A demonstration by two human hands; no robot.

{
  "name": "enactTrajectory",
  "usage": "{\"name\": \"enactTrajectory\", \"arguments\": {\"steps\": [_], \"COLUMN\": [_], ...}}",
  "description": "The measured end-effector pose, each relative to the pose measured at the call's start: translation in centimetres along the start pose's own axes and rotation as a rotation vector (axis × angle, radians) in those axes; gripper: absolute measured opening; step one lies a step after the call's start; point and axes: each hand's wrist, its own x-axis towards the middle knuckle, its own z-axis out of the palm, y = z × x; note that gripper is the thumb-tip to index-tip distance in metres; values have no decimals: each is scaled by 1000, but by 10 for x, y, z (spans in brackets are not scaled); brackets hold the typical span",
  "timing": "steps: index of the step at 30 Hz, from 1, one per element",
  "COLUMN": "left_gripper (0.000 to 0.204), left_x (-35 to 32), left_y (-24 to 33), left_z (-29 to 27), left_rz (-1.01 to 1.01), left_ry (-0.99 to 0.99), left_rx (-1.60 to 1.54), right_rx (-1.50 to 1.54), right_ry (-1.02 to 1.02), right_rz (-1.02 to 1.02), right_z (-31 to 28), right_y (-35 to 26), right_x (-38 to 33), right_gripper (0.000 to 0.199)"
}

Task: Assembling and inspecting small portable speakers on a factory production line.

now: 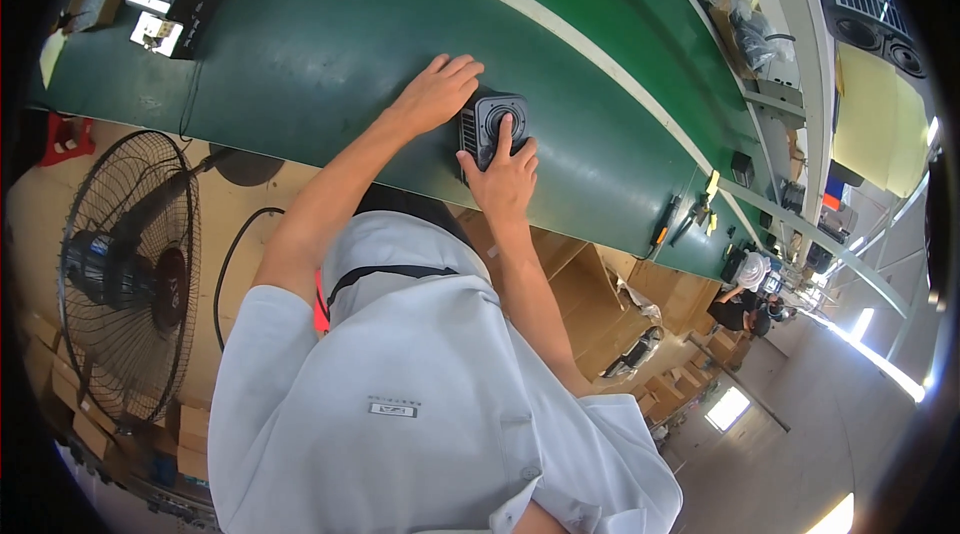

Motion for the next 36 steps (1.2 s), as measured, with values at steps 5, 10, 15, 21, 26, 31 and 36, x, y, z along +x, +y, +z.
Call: {"name": "enactTrajectory", "arguments": {"steps": [5, 10, 15, 21, 26, 31, 36], "left_gripper": [17, 40, 55, 40, 32, 30, 36], "left_x": [-7, -46, -51, -43, -24, -8, 7], "left_y": [8, 46, 98, 72, 69, 85, 88], "left_z": [-9, -10, -21, -9, -29, -29, -24], "left_rz": [-408, -814, -775, -708, -617, -483, -417], "left_ry": [252, -52, -213, -91, -147, -245, -386], "left_rx": [-131, -474, -509, -507, -463, -307, -183], "right_rx": [-85, 158, 268, 720, 1083, 1027, 871], "right_ry": [-177, -451, -488, 259, 0, 157, 199], "right_rz": [10, 200, 353, 18, 347, 230, 116], "right_z": [-6, -29, -41, -11, 33, 39, 36], "right_y": [1, -4, 15, 58, 113, 115, 120], "right_x": [4, 14, 32, 57, 44, 27, 26], "right_gripper": [100, 94, 69, 25, 22, 23, 23]}}
